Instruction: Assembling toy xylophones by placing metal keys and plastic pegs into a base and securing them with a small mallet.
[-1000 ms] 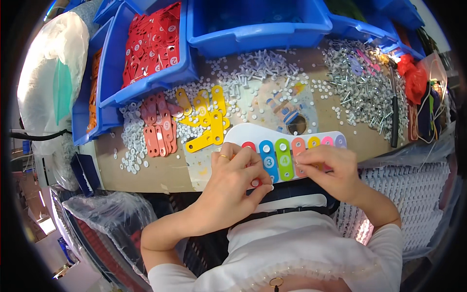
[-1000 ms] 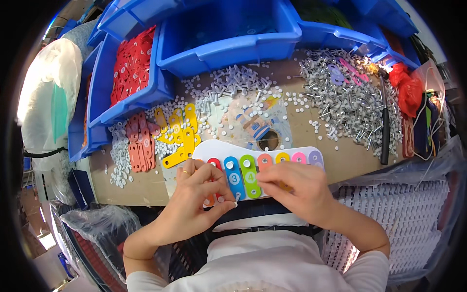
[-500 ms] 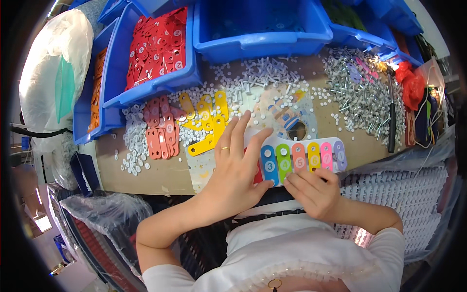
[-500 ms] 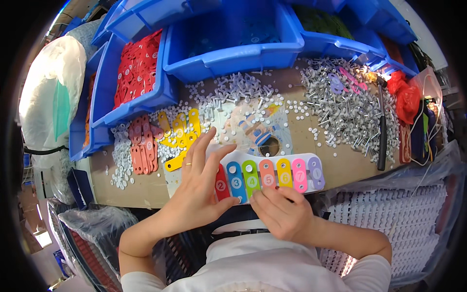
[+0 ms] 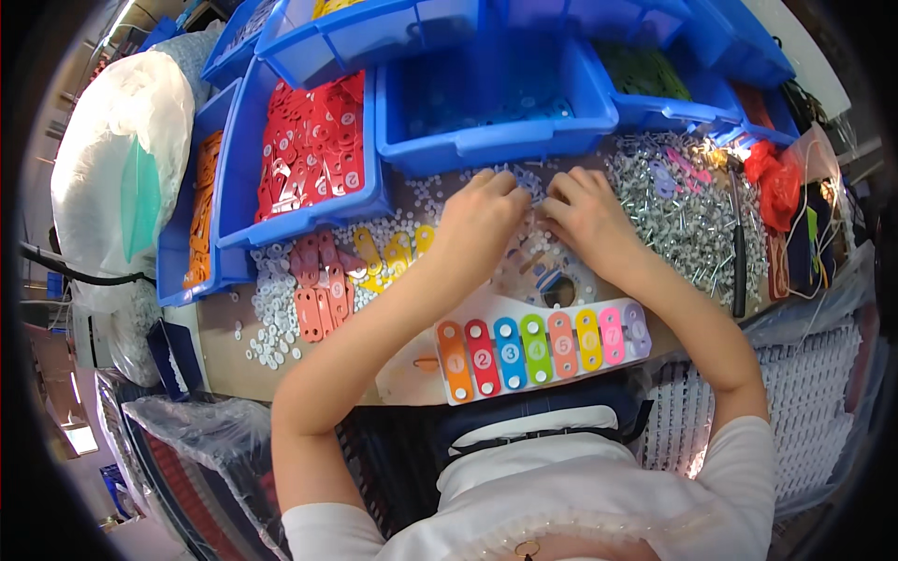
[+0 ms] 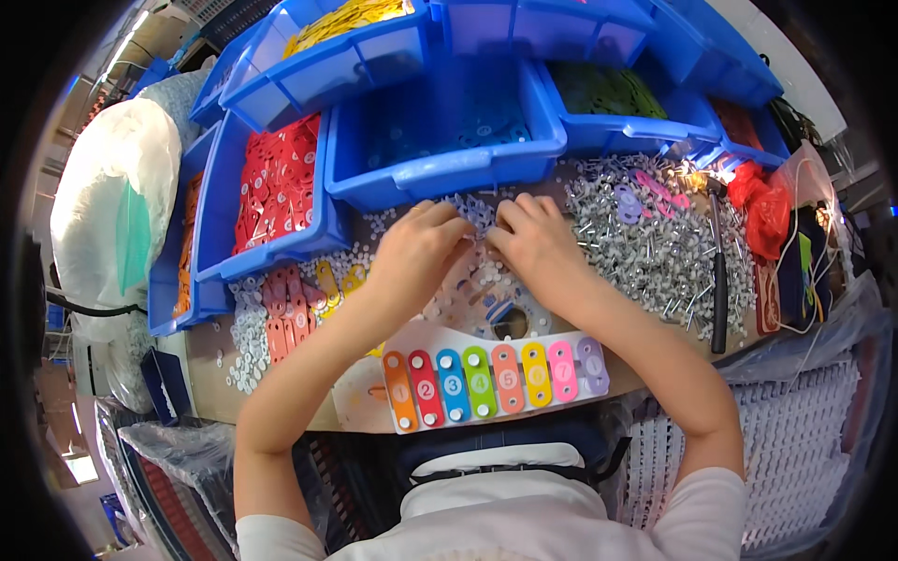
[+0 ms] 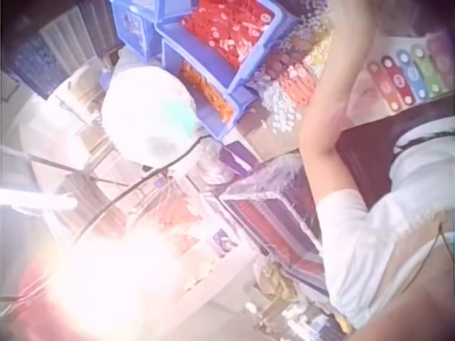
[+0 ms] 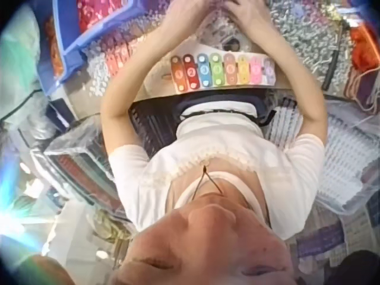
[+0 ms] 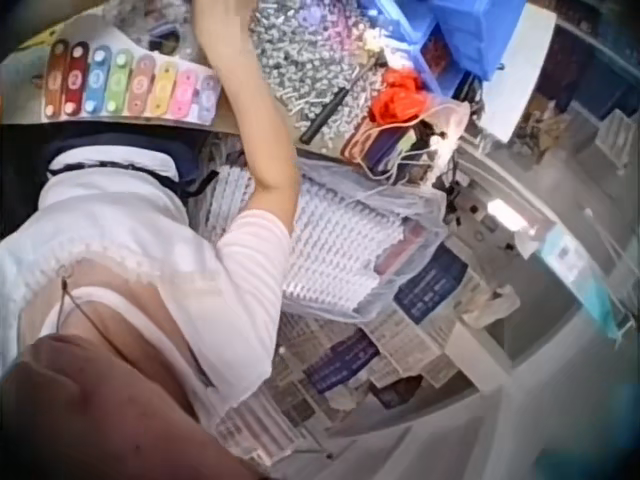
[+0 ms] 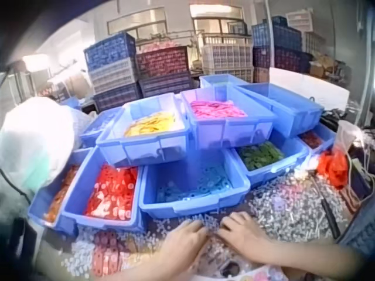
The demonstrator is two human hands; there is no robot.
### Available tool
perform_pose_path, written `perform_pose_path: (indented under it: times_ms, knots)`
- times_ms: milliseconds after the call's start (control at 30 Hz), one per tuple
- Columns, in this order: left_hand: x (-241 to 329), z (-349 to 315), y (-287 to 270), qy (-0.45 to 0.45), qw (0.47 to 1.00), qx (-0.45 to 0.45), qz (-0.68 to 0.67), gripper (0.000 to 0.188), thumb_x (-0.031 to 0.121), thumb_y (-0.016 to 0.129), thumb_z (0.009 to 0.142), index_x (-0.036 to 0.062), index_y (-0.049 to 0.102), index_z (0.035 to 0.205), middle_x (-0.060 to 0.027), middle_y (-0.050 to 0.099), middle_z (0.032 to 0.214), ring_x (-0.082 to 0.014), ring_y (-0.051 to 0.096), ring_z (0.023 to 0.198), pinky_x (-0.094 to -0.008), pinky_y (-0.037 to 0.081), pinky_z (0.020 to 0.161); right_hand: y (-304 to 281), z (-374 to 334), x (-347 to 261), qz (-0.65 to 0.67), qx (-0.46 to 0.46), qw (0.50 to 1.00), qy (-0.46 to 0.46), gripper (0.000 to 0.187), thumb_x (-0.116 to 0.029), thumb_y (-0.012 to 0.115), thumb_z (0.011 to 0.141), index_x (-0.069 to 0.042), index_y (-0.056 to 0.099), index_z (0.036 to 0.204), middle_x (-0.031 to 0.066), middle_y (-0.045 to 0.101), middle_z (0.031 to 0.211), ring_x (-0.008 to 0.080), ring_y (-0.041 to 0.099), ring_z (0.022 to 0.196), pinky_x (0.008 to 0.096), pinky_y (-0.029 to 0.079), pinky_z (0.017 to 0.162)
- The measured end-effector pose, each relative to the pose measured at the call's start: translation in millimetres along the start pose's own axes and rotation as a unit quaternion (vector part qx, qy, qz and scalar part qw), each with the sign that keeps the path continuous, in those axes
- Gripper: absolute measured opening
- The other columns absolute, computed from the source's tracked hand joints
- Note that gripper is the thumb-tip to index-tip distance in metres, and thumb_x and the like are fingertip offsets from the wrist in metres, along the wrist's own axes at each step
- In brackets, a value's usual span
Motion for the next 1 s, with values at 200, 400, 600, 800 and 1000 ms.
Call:
perform_pose_path:
  times_ms: [200, 400, 600, 800, 1000]
  knots:
    - [1.9, -3.6, 3.3, 0.004, 0.999, -0.005, -0.05, 0.015, 0.006, 0.067, 0.078, 0.0021, 0.062, 0.091, -0.0112, 0.06, 0.085, -0.0307, 0.061, 0.082, -0.039, 0.05, 0.072, -24.1, -20.2, 1.5, 0.026, 0.021, 0.998, 0.057, 0.016, -0.003, 0.068, 0.075, -0.004, 0.063, 0.091, 0.0086, 0.058, 0.099, 0.025, 0.057, 0.091, 0.037, 0.045, 0.079]
    - [-3.9, -18.6, -10.7, -0.131, 0.965, -0.03, -0.226, 0.011, 0.003, 0.068, 0.078, 0.0012, 0.058, 0.084, -0.0098, 0.06, 0.079, -0.0291, 0.06, 0.075, -0.0391, 0.05, 0.068, -56.2, -64.5, -5.9, 0.289, -0.009, 0.938, 0.193, 0.009, 0.002, 0.065, 0.083, 0.0, 0.067, 0.091, 0.0096, 0.06, 0.097, 0.0186, 0.065, 0.082, 0.0279, 0.052, 0.071]
    - [21.5, -25.8, -7.6, 0.023, 0.995, -0.094, 0.018, 0.023, 0.0, 0.067, 0.066, 0.004, 0.061, 0.087, -0.0089, 0.063, 0.087, -0.0305, 0.06, 0.092, -0.0388, 0.051, 0.077, -60.7, -83.0, -26.0, 0.324, -0.011, 0.918, 0.228, 0.018, 0.004, 0.068, 0.08, 0.0, 0.063, 0.097, 0.0108, 0.065, 0.096, 0.0209, 0.066, 0.081, 0.0295, 0.053, 0.069]
    - [24.0, -38.6, -24.9, -0.047, 0.994, 0.008, -0.096, 0.034, -0.009, 0.062, 0.076, 0.006, 0.066, 0.106, -0.0116, 0.061, 0.098, -0.0291, 0.065, 0.086, -0.0363, 0.054, 0.071, -58.6, -86.6, -49.4, 0.199, 0.014, 0.974, 0.11, 0.021, 0.004, 0.069, 0.076, 0.002, 0.062, 0.096, 0.0117, 0.064, 0.095, 0.0254, 0.065, 0.08, 0.0327, 0.054, 0.069]
    - [16.4, -54.2, -35.3, -0.156, 0.954, 0.024, -0.254, 0.021, -0.007, 0.066, 0.081, 0.0029, 0.07, 0.099, -0.0095, 0.062, 0.098, -0.0216, 0.067, 0.088, -0.0316, 0.053, 0.073, -61.7, -91.9, -74.4, 0.071, 0.044, 0.996, 0.022, 0.025, 0.001, 0.071, 0.07, 0.003, 0.064, 0.094, 0.0125, 0.065, 0.099, 0.0282, 0.063, 0.086, 0.0363, 0.053, 0.07]
Point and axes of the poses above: each hand's wrist, its own z-axis towards the middle knuckle, its own y-axis out of the palm, x = y × z, the point moved 8 cm from there along z, towards the middle knuckle
